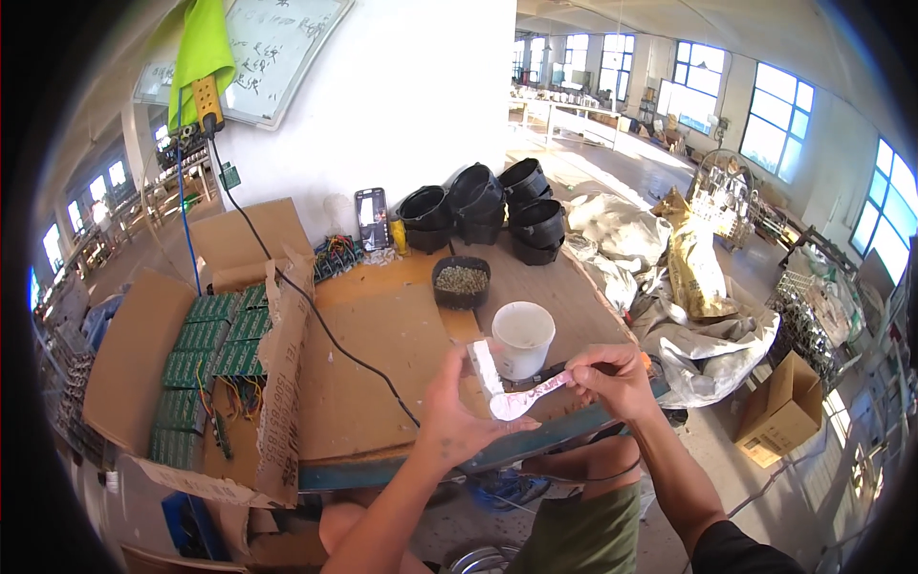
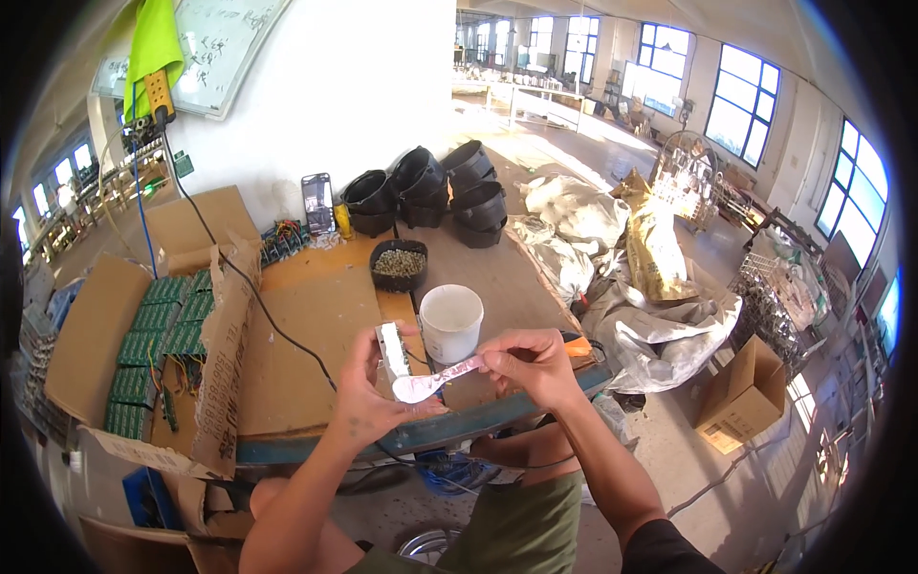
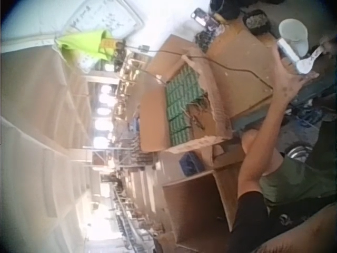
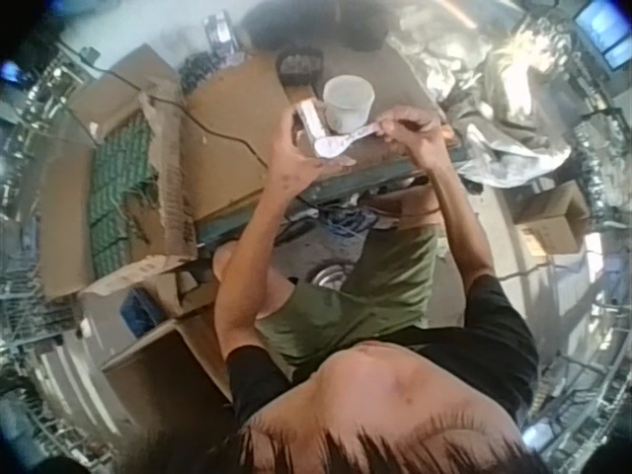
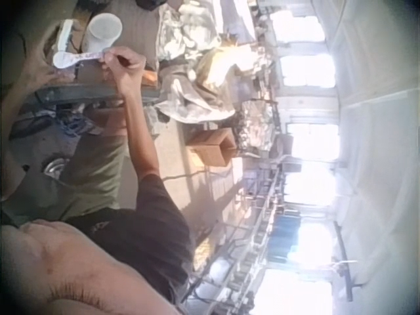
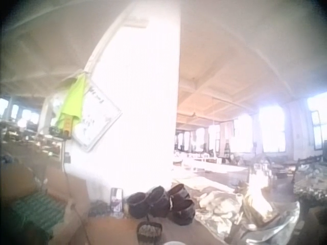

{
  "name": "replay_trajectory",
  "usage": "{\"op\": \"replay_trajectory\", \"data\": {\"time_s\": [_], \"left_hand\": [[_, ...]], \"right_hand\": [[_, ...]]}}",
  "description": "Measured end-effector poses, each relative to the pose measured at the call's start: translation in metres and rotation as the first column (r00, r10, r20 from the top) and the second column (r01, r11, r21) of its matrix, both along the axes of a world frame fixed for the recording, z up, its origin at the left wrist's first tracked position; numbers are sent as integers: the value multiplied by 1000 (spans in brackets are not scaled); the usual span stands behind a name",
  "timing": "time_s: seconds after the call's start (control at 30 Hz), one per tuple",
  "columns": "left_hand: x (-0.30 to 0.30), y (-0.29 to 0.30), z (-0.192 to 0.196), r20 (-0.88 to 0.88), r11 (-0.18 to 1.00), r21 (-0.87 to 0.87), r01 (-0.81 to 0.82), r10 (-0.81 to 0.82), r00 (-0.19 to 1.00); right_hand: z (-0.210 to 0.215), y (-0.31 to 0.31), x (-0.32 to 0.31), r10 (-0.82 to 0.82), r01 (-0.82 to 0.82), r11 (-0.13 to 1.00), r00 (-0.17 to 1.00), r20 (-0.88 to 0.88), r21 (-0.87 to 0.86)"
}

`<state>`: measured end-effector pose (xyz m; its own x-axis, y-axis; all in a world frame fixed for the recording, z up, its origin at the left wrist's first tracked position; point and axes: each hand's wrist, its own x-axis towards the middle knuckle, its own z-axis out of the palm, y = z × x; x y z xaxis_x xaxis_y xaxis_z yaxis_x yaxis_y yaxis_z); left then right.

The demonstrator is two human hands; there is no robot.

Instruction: The person assembles an electronic component by applying a white substance from a cup using a small applicator, inserting a circuit board into a plastic housing, and securing it with screws using an electric screwdriver.

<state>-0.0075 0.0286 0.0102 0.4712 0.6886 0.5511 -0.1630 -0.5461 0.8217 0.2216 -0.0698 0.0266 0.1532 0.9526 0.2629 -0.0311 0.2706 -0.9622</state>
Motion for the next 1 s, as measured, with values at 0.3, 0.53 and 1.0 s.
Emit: {"op": "replay_trajectory", "data": {"time_s": [0.3,0.53,1.0], "left_hand": [[0,-1,3,-7,997,34,62,-62,998],[1,-2,4,16,995,19,95,-95,995],[-2,-11,18,10,901,-223,371,-379,926]], "right_hand": [[12,23,17,-13,5,997,994,107,75],[-8,27,15,-82,80,989,997,9,127],[-19,37,29,-91,106,991,983,-160,87]]}}
